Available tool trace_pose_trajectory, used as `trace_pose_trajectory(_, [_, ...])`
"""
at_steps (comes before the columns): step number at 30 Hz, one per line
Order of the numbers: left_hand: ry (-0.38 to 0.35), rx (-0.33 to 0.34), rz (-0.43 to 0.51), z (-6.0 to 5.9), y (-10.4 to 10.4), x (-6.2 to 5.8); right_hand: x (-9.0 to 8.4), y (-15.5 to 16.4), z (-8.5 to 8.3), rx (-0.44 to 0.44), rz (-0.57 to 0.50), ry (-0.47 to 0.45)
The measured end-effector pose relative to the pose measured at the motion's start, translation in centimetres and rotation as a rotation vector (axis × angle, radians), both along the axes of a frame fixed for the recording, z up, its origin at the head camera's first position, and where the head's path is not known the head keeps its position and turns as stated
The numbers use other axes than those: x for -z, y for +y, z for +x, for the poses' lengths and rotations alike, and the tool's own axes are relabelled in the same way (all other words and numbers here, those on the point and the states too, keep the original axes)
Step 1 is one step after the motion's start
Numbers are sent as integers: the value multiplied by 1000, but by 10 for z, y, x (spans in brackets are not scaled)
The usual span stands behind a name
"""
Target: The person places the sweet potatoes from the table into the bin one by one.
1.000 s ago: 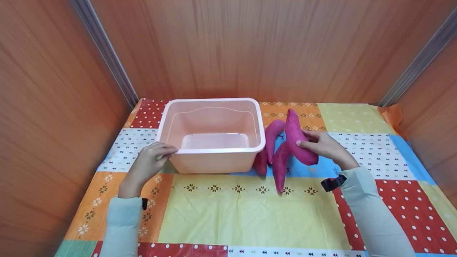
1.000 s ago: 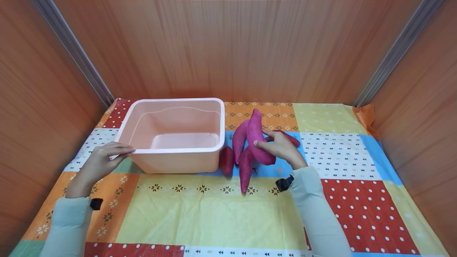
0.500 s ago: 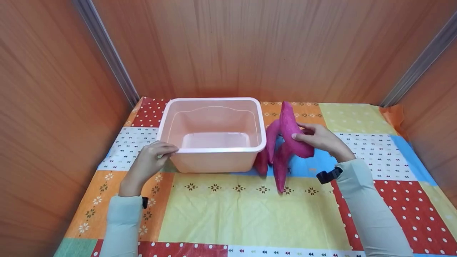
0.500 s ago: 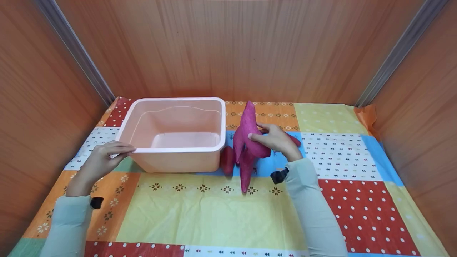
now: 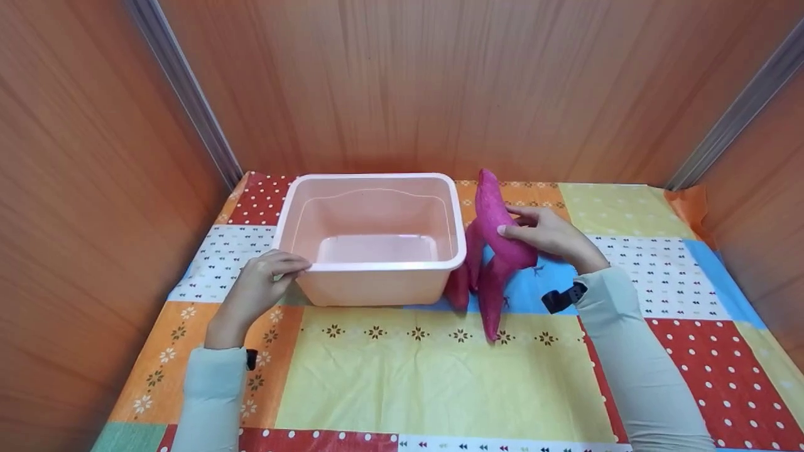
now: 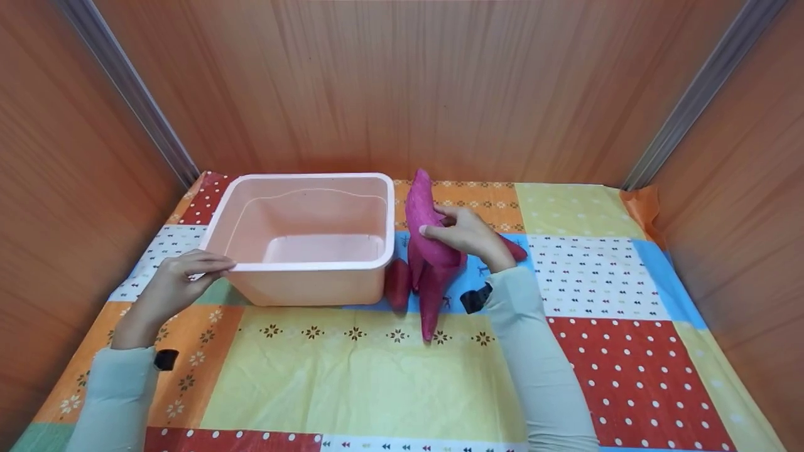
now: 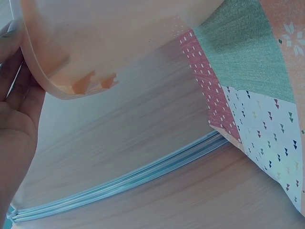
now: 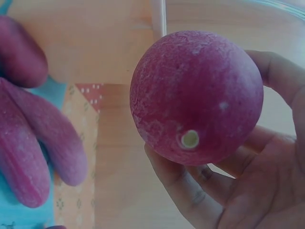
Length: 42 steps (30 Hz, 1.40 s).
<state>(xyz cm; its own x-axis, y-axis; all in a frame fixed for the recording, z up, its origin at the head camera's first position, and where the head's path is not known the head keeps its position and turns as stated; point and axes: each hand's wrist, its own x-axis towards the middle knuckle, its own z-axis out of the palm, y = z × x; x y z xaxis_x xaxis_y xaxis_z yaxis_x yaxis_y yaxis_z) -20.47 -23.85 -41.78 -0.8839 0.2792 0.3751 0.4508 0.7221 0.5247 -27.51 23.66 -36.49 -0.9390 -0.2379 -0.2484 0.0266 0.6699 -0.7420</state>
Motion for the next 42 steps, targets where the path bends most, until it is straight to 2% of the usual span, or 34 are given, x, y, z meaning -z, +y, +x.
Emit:
trace_pose_trajectory(6, [-1,-1,1,1,0,0,-4,-5,-4,-13,15,0])
trace_pose_trajectory(14, [11,9,10,0,2,0,-11,-16,-10,-53,-94,-39])
trace_pose_trajectory(20, [5,-4,12,1,1,2,-14,-26,-18,-72,-50,-10])
trace_pose_trajectory(26, [44,5,6,2,1,4,-18,-38,-23,-74,-68,-27])
trace_pose_trajectory(33, [64,15,4,1,2,4,-23,-50,-32,-102,-36,-23])
trace_pose_trajectory(42, [43,6,12,2,3,3,-22,-60,-39,-144,-14,27])
